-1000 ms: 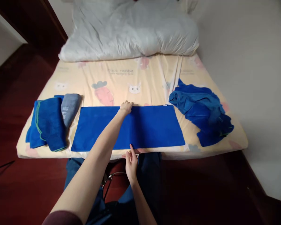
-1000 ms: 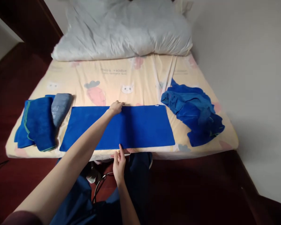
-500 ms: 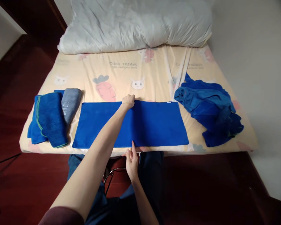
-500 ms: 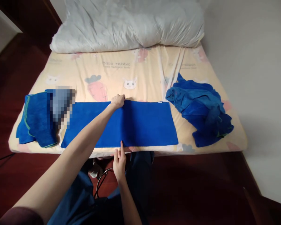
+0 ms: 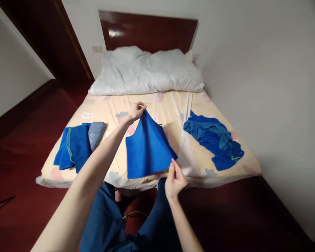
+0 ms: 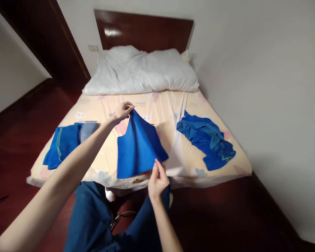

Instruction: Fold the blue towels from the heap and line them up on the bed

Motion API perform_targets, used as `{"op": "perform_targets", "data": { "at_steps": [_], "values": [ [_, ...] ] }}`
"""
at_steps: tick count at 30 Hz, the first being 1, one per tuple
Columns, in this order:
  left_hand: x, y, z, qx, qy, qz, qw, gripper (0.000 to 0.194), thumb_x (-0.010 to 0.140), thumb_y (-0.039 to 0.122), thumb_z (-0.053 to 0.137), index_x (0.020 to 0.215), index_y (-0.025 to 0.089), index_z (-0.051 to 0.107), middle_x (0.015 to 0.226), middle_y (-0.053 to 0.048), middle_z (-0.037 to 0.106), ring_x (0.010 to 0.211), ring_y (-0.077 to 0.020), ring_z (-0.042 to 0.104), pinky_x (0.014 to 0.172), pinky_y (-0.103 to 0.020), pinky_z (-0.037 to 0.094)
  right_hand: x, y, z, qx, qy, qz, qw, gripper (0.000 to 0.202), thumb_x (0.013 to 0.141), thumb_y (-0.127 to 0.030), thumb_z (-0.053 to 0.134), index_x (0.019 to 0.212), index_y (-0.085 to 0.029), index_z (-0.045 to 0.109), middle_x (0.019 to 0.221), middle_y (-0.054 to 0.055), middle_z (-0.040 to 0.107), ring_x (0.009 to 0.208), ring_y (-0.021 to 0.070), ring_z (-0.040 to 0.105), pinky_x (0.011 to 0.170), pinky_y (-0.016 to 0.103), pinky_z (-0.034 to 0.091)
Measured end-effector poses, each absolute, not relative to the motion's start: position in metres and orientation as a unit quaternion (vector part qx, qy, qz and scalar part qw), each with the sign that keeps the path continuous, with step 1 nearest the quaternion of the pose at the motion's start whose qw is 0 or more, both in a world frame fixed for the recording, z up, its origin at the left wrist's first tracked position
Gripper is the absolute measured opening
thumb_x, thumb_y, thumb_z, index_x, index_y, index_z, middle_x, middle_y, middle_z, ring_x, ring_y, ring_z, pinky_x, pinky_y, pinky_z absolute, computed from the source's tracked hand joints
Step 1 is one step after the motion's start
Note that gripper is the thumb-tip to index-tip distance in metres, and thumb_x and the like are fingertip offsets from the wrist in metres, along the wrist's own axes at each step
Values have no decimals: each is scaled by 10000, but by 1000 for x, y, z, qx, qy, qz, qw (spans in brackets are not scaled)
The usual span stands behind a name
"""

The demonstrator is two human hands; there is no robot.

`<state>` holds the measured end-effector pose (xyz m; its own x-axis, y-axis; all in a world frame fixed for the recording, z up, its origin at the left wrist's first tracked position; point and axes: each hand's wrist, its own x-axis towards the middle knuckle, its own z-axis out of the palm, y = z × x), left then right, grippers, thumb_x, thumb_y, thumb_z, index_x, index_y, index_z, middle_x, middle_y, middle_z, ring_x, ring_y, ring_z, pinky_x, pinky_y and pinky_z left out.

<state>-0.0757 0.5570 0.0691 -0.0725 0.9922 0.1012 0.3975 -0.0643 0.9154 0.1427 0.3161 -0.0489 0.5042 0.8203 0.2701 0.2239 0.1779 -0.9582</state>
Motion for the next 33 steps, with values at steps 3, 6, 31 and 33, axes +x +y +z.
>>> {"op": "perform_targets", "data": {
  "at_steps": [3, 6, 31, 33],
  "values": [
    [-100, 527, 128, 574, 558, 506, 321, 104, 900, 250, 580, 923, 155, 615, 688, 3, 567, 568, -97, 519, 511, -195, 388, 169, 349, 12, -537, -455, 225, 674, 469, 886, -490, 646, 1157, -117, 731, 1104, 169, 745, 1004, 271, 719, 904, 397, 579],
    [-126, 490, 176, 577, 530, 552, 286, 173, 878, 312, 647, 923, 146, 642, 705, -12, 599, 616, -112, 547, 535, -205, 424, 189, 382, 70, -488, -493, 239, 680, 507, 832, -491, 714, 1159, -102, 721, 1014, 139, 761, 940, 247, 726, 869, 372, 582],
    [-189, 346, 236, 500, 513, 593, 367, 327, 714, 323, 832, 933, 105, 723, 839, -91, 695, 745, -151, 630, 774, -331, 524, 188, 392, 214, -402, -522, 383, 648, 499, 489, -450, 953, 830, -137, 763, 760, 60, 762, 663, 152, 694, 639, 276, 586],
    [-191, 335, 233, 527, 515, 581, 346, 397, 678, 347, 850, 986, 121, 741, 868, -98, 714, 795, -183, 651, 796, -350, 527, 193, 383, 210, -416, -537, 372, 633, 502, 503, -488, 941, 822, -142, 767, 745, 57, 759, 630, 142, 678, 610, 267, 576]
  ]
}}
